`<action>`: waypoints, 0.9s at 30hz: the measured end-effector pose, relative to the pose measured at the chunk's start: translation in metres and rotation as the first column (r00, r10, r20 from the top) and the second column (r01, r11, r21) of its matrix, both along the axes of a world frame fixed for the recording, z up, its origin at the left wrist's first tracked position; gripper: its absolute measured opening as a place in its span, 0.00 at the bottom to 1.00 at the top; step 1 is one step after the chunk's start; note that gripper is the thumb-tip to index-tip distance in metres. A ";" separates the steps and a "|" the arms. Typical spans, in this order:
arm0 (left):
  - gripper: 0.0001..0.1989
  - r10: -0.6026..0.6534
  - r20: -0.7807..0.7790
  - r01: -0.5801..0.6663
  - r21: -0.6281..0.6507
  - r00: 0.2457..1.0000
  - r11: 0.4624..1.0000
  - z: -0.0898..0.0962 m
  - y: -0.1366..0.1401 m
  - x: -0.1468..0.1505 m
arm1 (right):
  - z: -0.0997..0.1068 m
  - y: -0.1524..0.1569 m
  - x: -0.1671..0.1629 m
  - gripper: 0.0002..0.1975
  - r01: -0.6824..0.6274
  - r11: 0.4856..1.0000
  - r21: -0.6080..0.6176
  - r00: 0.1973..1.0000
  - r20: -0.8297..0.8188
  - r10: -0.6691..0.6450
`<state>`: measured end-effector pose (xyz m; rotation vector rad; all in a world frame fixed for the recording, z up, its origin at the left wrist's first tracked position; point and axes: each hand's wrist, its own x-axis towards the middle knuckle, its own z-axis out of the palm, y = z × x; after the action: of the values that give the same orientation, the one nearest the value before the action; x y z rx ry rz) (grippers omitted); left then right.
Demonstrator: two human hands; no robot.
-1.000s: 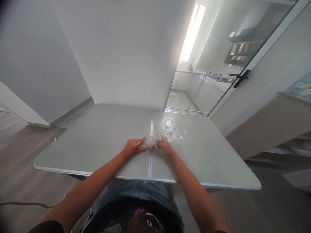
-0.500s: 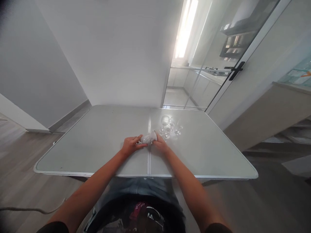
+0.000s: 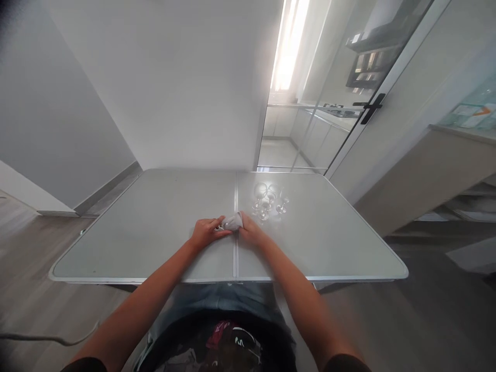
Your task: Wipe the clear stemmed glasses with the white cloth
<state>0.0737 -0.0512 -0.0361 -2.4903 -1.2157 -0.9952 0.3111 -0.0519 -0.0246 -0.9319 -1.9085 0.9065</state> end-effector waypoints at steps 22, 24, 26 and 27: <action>0.29 -0.010 0.048 0.011 -0.014 0.999 1.000 0.001 -0.001 0.003 | 0.009 -0.006 0.000 0.20 -0.079 0.975 -0.207 0.978 -0.206 0.036; 0.29 -0.023 0.079 0.024 -0.006 0.997 1.000 0.002 -0.001 0.004 | 0.012 -0.006 -0.002 0.18 -0.038 0.978 -0.207 0.967 -0.255 -0.016; 0.28 -0.029 0.105 0.030 -0.006 0.994 1.000 0.004 -0.001 0.004 | 0.014 -0.006 -0.003 0.17 -0.004 0.978 -0.209 0.951 -0.304 -0.061; 0.28 -0.022 0.118 0.023 -0.010 0.993 1.000 0.004 -0.001 0.004 | 0.014 -0.006 -0.004 0.17 0.014 0.979 -0.204 0.942 -0.324 -0.081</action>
<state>0.0781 -0.0518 -0.0319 -2.4902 -1.2317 -1.1592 0.3072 -0.0575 -0.0108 -0.8737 -1.5230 1.1622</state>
